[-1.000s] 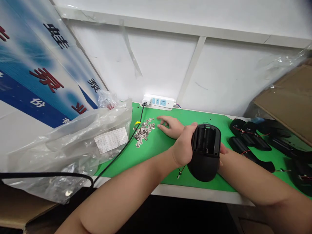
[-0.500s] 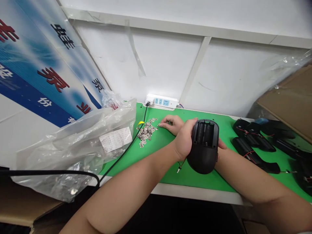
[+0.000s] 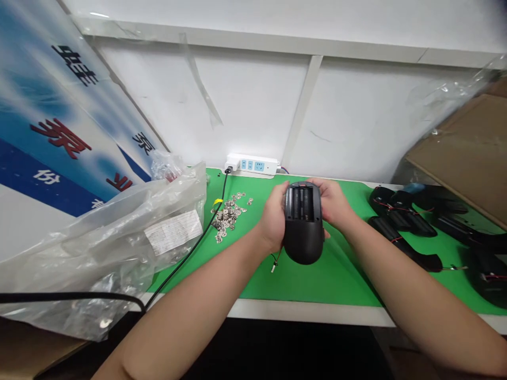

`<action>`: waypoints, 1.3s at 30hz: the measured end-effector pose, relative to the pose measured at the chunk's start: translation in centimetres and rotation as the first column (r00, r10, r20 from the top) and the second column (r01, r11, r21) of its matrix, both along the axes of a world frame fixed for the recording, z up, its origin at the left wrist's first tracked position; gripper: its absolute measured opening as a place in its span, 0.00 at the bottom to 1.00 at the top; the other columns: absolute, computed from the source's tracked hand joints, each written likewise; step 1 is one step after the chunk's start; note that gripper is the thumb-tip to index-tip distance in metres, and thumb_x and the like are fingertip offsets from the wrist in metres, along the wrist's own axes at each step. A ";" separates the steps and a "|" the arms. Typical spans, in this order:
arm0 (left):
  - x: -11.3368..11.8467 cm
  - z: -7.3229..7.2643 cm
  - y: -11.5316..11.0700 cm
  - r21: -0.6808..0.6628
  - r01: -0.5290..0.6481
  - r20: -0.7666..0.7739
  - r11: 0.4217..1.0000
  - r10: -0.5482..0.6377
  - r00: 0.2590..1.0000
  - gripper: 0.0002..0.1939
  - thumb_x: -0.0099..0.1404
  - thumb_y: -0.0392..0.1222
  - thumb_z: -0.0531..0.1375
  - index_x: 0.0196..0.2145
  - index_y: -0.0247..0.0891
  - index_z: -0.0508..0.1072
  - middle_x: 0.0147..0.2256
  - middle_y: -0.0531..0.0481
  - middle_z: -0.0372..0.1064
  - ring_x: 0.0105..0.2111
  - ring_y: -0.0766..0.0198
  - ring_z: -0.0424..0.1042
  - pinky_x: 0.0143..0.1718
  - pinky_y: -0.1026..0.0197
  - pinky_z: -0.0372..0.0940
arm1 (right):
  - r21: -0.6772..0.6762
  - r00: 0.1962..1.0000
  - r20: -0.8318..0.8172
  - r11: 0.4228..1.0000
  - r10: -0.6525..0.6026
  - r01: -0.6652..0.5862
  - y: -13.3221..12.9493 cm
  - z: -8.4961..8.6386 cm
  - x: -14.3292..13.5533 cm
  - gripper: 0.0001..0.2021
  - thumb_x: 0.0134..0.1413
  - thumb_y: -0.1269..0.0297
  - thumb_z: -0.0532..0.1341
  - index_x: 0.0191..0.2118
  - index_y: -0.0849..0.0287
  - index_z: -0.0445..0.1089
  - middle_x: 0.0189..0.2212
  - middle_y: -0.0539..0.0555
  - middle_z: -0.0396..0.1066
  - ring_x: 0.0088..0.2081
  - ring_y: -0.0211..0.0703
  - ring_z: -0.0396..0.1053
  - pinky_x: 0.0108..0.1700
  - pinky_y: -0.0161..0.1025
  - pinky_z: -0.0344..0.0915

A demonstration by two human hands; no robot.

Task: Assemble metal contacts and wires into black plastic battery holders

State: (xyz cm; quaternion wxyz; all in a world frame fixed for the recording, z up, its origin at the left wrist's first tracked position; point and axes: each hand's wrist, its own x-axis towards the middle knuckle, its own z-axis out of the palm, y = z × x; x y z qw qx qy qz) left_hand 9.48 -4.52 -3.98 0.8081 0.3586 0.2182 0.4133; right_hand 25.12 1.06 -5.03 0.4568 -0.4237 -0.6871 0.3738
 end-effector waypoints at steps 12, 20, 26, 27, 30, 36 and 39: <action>1.3 -1.9 1.5 -0.137 -0.138 -0.299 0.981 0.092 0.950 0.33 0.71 0.63 0.43 0.38 0.34 0.76 0.26 0.40 0.78 0.23 0.54 0.77 0.29 0.56 0.73 | 0.415 0.983 0.152 0.909 -0.100 0.028 -1.9 0.3 3.6 0.13 0.61 0.66 0.68 0.51 0.56 0.76 0.38 0.54 0.83 0.41 0.47 0.81 0.44 0.42 0.76; 1.2 -1.6 1.5 -0.120 -0.170 -0.317 0.978 0.125 0.940 0.31 0.71 0.61 0.44 0.44 0.35 0.76 0.25 0.43 0.77 0.24 0.56 0.77 0.26 0.59 0.72 | 0.524 0.927 0.314 0.852 -0.204 0.010 -2.3 1.1 3.3 0.06 0.60 0.71 0.66 0.35 0.56 0.81 0.32 0.52 0.83 0.34 0.44 0.79 0.37 0.39 0.73; 1.4 -2.0 1.6 -0.095 -0.170 -0.303 0.981 0.134 0.943 0.28 0.70 0.59 0.46 0.44 0.36 0.76 0.28 0.43 0.78 0.29 0.54 0.80 0.30 0.57 0.75 | 0.486 0.937 0.320 0.873 -0.141 -0.035 -2.5 0.8 2.6 0.06 0.60 0.72 0.64 0.35 0.58 0.80 0.34 0.54 0.82 0.36 0.44 0.78 0.39 0.39 0.72; 1.5 -2.0 1.6 -0.095 -0.179 -0.320 0.979 0.140 0.937 0.28 0.70 0.59 0.46 0.45 0.36 0.76 0.28 0.44 0.78 0.28 0.54 0.80 0.29 0.57 0.74 | 0.481 0.937 0.319 0.876 -0.140 -0.033 -2.5 0.7 2.6 0.06 0.60 0.72 0.64 0.35 0.58 0.80 0.34 0.54 0.82 0.36 0.44 0.78 0.40 0.40 0.72; 1.6 -1.9 1.5 -0.086 -0.179 -0.365 0.980 0.136 0.921 0.28 0.69 0.59 0.46 0.46 0.36 0.76 0.28 0.44 0.79 0.27 0.53 0.79 0.25 0.58 0.72 | 0.462 0.939 0.317 0.886 -0.130 -0.033 -2.4 0.7 2.6 0.06 0.60 0.72 0.65 0.34 0.58 0.80 0.34 0.54 0.82 0.36 0.44 0.78 0.40 0.41 0.72; 1.6 -1.9 1.5 0.004 -0.161 -0.403 0.987 0.149 0.903 0.26 0.71 0.55 0.44 0.43 0.36 0.76 0.27 0.45 0.78 0.25 0.57 0.78 0.23 0.63 0.68 | 0.414 0.957 0.280 0.909 -0.077 -0.048 -2.4 0.7 2.6 0.06 0.56 0.72 0.66 0.33 0.56 0.81 0.34 0.53 0.82 0.37 0.46 0.79 0.41 0.42 0.74; 1.5 -2.1 1.6 0.043 -0.140 -0.398 0.989 0.145 0.906 0.26 0.70 0.56 0.45 0.41 0.36 0.75 0.26 0.45 0.78 0.24 0.56 0.77 0.23 0.61 0.68 | 0.367 0.967 0.245 0.930 -0.068 -0.028 -2.4 0.6 2.5 0.05 0.55 0.72 0.67 0.33 0.57 0.81 0.34 0.53 0.82 0.37 0.45 0.79 0.42 0.42 0.74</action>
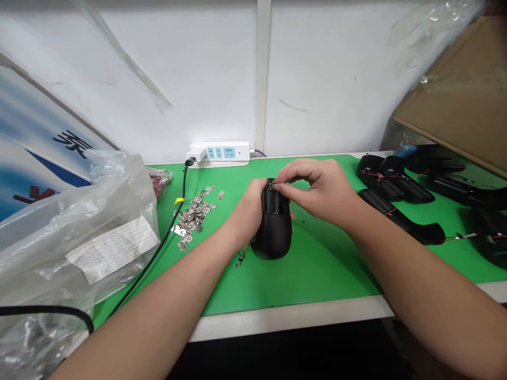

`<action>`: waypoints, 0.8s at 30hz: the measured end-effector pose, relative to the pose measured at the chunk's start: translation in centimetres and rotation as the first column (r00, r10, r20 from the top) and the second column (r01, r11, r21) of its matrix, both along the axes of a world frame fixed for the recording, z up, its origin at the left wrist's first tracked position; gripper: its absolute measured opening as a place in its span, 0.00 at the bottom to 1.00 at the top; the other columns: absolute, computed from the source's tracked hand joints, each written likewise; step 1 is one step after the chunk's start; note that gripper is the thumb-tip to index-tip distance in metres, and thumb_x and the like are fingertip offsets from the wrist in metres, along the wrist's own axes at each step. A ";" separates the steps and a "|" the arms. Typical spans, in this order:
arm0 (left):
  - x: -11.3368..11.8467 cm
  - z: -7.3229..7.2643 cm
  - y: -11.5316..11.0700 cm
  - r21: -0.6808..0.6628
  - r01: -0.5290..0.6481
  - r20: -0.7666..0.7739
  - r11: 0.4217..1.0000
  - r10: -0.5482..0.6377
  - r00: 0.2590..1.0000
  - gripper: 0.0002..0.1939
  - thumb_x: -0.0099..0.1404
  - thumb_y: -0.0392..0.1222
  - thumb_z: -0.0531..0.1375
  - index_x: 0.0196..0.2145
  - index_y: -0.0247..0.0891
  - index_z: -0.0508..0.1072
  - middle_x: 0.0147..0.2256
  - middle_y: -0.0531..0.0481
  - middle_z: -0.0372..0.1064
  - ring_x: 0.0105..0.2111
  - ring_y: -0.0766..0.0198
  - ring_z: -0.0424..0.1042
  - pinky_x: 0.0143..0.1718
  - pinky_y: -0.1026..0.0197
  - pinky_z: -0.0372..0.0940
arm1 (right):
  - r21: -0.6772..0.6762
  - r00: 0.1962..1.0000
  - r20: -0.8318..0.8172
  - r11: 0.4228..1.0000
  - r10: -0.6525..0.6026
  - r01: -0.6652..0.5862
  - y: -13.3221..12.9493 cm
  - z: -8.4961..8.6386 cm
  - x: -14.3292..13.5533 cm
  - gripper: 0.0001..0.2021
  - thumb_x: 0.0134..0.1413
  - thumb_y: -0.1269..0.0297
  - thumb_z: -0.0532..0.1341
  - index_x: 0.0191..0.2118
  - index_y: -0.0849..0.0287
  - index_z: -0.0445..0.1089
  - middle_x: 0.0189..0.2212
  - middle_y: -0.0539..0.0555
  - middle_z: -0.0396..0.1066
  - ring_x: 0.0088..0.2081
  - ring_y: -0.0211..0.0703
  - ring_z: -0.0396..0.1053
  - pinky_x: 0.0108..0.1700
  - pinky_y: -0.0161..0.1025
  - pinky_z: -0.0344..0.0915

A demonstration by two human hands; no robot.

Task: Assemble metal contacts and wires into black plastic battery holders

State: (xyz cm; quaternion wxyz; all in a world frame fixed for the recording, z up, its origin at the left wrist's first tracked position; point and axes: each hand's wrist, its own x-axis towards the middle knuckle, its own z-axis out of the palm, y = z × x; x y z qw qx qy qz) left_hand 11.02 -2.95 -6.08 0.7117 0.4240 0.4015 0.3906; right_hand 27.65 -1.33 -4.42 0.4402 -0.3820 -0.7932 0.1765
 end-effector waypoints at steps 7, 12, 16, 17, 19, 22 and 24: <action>-0.1 0.2 -0.1 -0.039 0.034 0.057 0.999 -0.031 0.998 0.26 0.69 0.59 0.45 0.34 0.37 0.72 0.24 0.44 0.75 0.22 0.57 0.74 0.25 0.59 0.70 | -0.015 0.998 -0.059 0.999 -0.031 0.030 -0.2 0.2 -0.2 0.03 0.55 0.70 0.68 0.33 0.59 0.81 0.33 0.54 0.83 0.36 0.45 0.79 0.42 0.42 0.74; 0.0 0.4 -0.2 -0.055 0.021 0.063 0.998 -0.018 0.998 0.25 0.69 0.57 0.45 0.31 0.37 0.72 0.23 0.44 0.74 0.21 0.59 0.73 0.24 0.60 0.69 | -0.019 0.998 -0.030 0.999 -0.047 0.046 -0.4 0.3 -0.2 0.03 0.56 0.70 0.67 0.33 0.59 0.81 0.33 0.54 0.83 0.36 0.46 0.79 0.42 0.43 0.74; 0.1 0.4 -0.1 -0.031 0.008 0.027 0.999 -0.007 1.000 0.24 0.69 0.57 0.46 0.33 0.37 0.73 0.23 0.44 0.75 0.22 0.57 0.74 0.26 0.59 0.70 | -0.068 0.998 -0.047 0.997 -0.051 0.048 -0.3 0.2 -0.2 0.02 0.55 0.68 0.68 0.34 0.58 0.80 0.33 0.54 0.82 0.37 0.47 0.79 0.42 0.44 0.74; 0.1 0.4 -0.1 -0.015 0.001 0.020 1.000 0.000 1.000 0.24 0.69 0.57 0.46 0.34 0.37 0.73 0.24 0.45 0.75 0.23 0.57 0.75 0.26 0.59 0.70 | -0.088 0.997 -0.055 0.995 -0.052 0.047 -0.3 0.2 -0.2 0.01 0.54 0.68 0.69 0.34 0.58 0.80 0.33 0.54 0.82 0.37 0.47 0.79 0.42 0.44 0.74; -0.1 0.1 -0.1 0.031 -0.022 0.000 0.999 0.022 1.000 0.22 0.68 0.56 0.49 0.36 0.38 0.74 0.26 0.46 0.76 0.26 0.55 0.77 0.27 0.59 0.70 | -0.127 0.995 -0.084 0.991 -0.047 0.036 -0.2 0.2 -0.2 0.02 0.53 0.67 0.70 0.34 0.58 0.78 0.33 0.54 0.82 0.37 0.47 0.79 0.41 0.44 0.74; -0.5 -0.4 -0.1 0.100 -0.008 -0.047 0.995 0.013 0.999 0.19 0.67 0.57 0.54 0.38 0.38 0.75 0.30 0.46 0.79 0.29 0.54 0.79 0.29 0.58 0.71 | -0.205 0.985 -0.174 0.978 -0.008 -0.029 0.0 0.1 -0.4 0.07 0.50 0.67 0.71 0.36 0.59 0.76 0.34 0.54 0.80 0.36 0.45 0.78 0.41 0.43 0.76; -0.7 -0.7 0.0 0.123 0.022 -0.073 0.992 -0.013 0.997 0.20 0.67 0.57 0.55 0.40 0.38 0.76 0.31 0.46 0.80 0.29 0.53 0.79 0.29 0.58 0.71 | -0.271 0.972 -0.237 0.960 0.011 -0.077 0.0 0.1 -0.4 0.11 0.49 0.67 0.72 0.39 0.60 0.76 0.33 0.54 0.80 0.35 0.43 0.78 0.41 0.42 0.77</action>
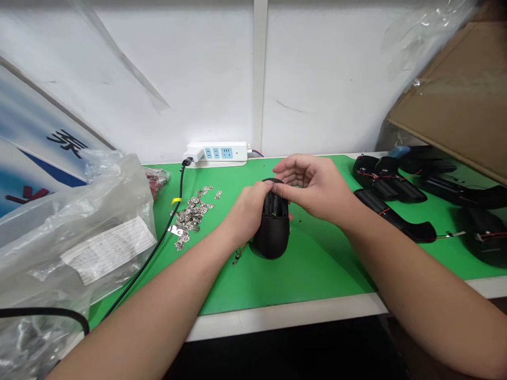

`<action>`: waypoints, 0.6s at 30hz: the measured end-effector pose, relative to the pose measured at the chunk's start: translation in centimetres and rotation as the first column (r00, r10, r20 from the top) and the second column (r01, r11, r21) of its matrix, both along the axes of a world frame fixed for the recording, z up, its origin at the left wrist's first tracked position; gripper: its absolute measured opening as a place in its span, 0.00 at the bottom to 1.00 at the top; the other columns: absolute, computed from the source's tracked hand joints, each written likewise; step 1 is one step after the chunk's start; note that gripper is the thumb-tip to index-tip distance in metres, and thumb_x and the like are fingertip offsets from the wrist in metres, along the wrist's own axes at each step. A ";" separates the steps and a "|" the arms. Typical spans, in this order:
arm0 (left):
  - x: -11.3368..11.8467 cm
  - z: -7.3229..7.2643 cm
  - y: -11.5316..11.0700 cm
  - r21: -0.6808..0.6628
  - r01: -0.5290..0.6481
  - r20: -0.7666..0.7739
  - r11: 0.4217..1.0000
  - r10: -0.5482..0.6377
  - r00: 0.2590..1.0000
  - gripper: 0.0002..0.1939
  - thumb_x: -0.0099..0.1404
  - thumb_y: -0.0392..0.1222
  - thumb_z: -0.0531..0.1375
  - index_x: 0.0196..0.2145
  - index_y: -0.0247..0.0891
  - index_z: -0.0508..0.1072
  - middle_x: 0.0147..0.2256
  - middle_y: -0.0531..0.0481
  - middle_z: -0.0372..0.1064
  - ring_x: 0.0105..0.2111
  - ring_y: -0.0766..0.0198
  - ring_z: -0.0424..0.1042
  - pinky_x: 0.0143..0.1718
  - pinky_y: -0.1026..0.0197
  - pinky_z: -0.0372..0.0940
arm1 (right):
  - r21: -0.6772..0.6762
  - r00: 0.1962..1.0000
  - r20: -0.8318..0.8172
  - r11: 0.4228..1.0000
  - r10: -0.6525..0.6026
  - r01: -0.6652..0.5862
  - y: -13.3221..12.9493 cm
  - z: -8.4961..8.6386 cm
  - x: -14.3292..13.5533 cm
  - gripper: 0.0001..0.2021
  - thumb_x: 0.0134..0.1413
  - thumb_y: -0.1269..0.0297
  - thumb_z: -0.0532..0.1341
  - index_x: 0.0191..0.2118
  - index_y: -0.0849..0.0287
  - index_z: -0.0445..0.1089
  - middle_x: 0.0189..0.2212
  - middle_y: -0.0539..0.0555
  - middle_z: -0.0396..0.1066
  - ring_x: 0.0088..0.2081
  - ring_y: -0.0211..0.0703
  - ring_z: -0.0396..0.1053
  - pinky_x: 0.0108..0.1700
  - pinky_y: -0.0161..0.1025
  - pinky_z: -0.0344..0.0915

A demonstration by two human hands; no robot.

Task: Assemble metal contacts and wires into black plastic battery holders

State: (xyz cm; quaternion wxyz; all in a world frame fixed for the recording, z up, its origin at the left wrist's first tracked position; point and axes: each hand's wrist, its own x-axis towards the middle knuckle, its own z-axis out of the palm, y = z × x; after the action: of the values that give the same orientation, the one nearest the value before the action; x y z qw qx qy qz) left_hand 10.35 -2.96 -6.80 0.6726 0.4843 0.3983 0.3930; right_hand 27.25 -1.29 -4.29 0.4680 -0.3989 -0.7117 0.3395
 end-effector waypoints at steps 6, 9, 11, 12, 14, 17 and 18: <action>0.1 0.6 -0.3 -0.029 0.031 0.031 0.999 -0.030 0.999 0.22 0.67 0.57 0.52 0.41 0.38 0.77 0.30 0.44 0.80 0.27 0.54 0.79 0.27 0.57 0.72 | -0.189 0.995 -0.014 0.977 0.095 -0.096 -0.4 0.8 0.4 0.10 0.52 0.65 0.72 0.40 0.60 0.78 0.34 0.55 0.82 0.36 0.44 0.79 0.39 0.40 0.77; 0.2 1.2 -0.5 -0.082 0.062 0.082 0.995 -0.055 0.995 0.25 0.68 0.59 0.50 0.40 0.37 0.76 0.28 0.43 0.79 0.24 0.54 0.77 0.26 0.56 0.72 | -0.174 0.993 0.027 0.979 0.115 -0.109 -0.6 1.4 0.7 0.05 0.59 0.63 0.67 0.37 0.59 0.78 0.30 0.53 0.79 0.32 0.41 0.76 0.34 0.37 0.73; 0.2 1.5 -0.6 -0.091 0.064 0.094 0.994 -0.055 0.994 0.25 0.68 0.58 0.49 0.40 0.36 0.76 0.27 0.43 0.78 0.22 0.54 0.77 0.25 0.56 0.72 | -0.138 0.991 0.064 0.984 0.120 -0.110 -0.6 1.5 0.8 0.10 0.64 0.61 0.64 0.32 0.59 0.76 0.26 0.51 0.75 0.29 0.38 0.72 0.31 0.35 0.69; 0.2 1.6 -0.6 -0.095 0.060 0.091 0.994 -0.051 0.995 0.25 0.68 0.58 0.48 0.40 0.36 0.76 0.26 0.43 0.78 0.22 0.54 0.76 0.26 0.56 0.72 | -0.117 0.990 0.081 0.988 0.112 -0.102 -0.5 1.4 0.9 0.13 0.65 0.60 0.63 0.29 0.58 0.74 0.24 0.50 0.72 0.27 0.37 0.70 0.29 0.35 0.66; 0.2 1.8 -0.7 -0.108 0.052 0.084 0.993 -0.043 0.996 0.25 0.68 0.57 0.48 0.39 0.35 0.75 0.25 0.42 0.77 0.23 0.54 0.77 0.26 0.56 0.72 | -0.082 0.991 0.107 0.994 0.084 -0.075 -0.3 1.2 0.9 0.16 0.66 0.58 0.63 0.26 0.58 0.71 0.21 0.49 0.68 0.25 0.36 0.65 0.26 0.34 0.61; 0.3 1.8 -0.7 -0.126 0.057 0.084 0.990 -0.046 0.995 0.25 0.68 0.59 0.48 0.39 0.35 0.75 0.25 0.41 0.77 0.23 0.54 0.77 0.26 0.57 0.71 | -0.069 0.988 0.139 0.996 0.069 -0.060 -0.1 0.9 1.0 0.16 0.64 0.56 0.64 0.26 0.58 0.70 0.19 0.48 0.65 0.22 0.34 0.61 0.23 0.33 0.56; 0.3 1.8 -0.7 -0.128 0.055 0.085 0.990 -0.044 0.995 0.25 0.68 0.59 0.49 0.39 0.35 0.75 0.25 0.41 0.77 0.23 0.54 0.77 0.26 0.57 0.71 | -0.071 0.987 0.146 0.996 0.071 -0.061 -0.1 0.8 1.0 0.16 0.64 0.56 0.64 0.26 0.59 0.71 0.19 0.47 0.65 0.22 0.34 0.60 0.22 0.33 0.55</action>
State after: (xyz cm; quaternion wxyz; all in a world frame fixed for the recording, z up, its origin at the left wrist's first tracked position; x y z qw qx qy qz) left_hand 10.69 -3.70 -4.98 0.7280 0.4328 0.3831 0.3688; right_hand 28.25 -1.38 -3.50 0.3887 -0.4146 -0.7458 0.3476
